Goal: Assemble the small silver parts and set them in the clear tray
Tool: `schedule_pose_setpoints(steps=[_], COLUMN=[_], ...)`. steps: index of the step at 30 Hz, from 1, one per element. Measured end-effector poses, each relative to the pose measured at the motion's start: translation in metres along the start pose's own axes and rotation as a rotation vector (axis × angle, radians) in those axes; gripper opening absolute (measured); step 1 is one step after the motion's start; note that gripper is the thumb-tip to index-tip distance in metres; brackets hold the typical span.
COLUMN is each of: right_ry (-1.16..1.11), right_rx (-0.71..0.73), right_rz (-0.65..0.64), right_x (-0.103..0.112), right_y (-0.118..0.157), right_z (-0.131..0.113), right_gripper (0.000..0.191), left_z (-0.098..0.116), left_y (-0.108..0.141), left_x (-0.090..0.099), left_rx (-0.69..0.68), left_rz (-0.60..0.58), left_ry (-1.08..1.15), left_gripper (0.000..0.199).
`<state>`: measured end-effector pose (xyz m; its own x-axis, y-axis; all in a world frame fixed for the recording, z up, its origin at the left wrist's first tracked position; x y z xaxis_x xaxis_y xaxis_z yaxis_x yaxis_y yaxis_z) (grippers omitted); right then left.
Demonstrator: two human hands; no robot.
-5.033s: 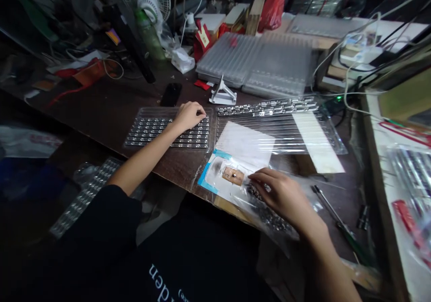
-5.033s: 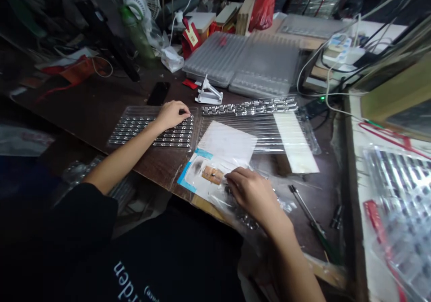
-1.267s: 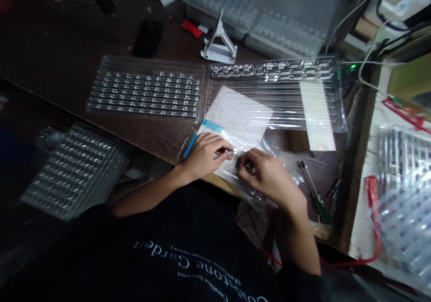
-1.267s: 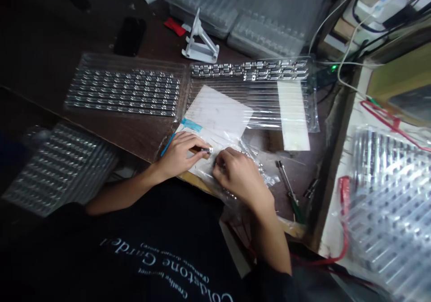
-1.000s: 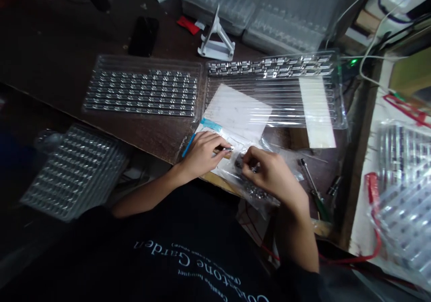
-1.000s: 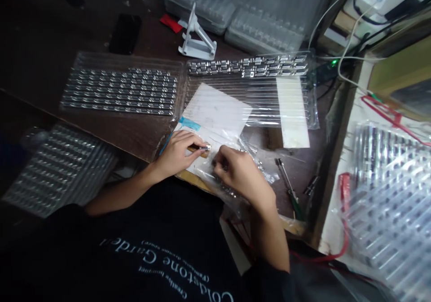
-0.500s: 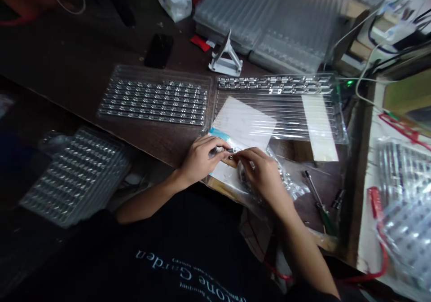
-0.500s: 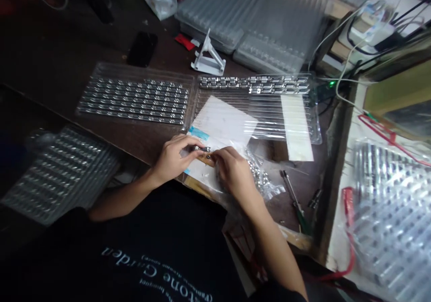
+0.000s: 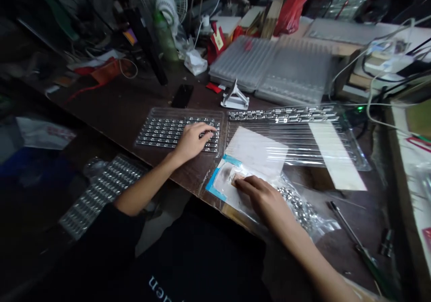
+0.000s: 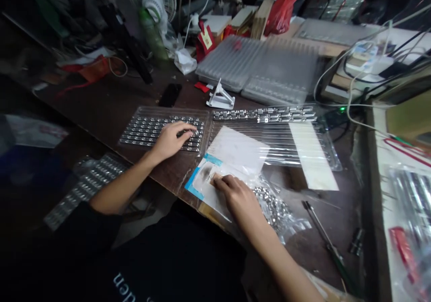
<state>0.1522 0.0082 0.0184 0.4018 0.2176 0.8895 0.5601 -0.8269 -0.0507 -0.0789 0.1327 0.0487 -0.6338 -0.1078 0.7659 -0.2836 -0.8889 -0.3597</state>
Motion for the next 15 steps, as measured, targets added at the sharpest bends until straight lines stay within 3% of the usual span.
schedule_pose_setpoints(steps=[3, 5, 9, 12, 15], right_ry=[-0.077, -0.090, -0.105, -0.110, -0.070], right_rx=[0.010, 0.002, -0.018, -0.072, -0.170], right_rz=[0.087, 0.175, 0.257, 0.176, -0.022], right_x=[0.009, 0.019, 0.037, 0.043, 0.041], right_y=[0.003, 0.007, 0.017, 0.024, 0.030], right_z=[0.004, 0.009, 0.019, 0.028, 0.035], right_gripper=[0.037, 0.032, 0.026, 0.025, 0.023], left_z=[-0.026, -0.037, -0.044, -0.046, -0.046], left_y=[-0.043, -0.063, -0.079, -0.080, -0.081], left_x=[0.003, -0.006, -0.027, -0.029, -0.022], left_rx=[0.071, 0.103, 0.068, 0.044, 0.024], left_rz=[0.020, -0.030, -0.168, -0.223, -0.275], left_ry=[-0.057, -0.097, -0.247, -0.377, -0.494], left_gripper=[0.016, 0.015, 0.010, 0.011, 0.015])
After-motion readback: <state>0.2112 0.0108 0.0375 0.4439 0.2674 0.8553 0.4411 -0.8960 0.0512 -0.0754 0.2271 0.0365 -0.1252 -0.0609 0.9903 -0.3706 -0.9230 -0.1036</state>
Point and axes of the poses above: each hand's wrist, its own y-axis away from the middle knuckle, its own x-axis out of the back of the hand, z = x × y, the point moved 4 cm from there along -y, towards the middle knuckle, and after that the axes turned 1 degree about x, right-handed, at the moved point
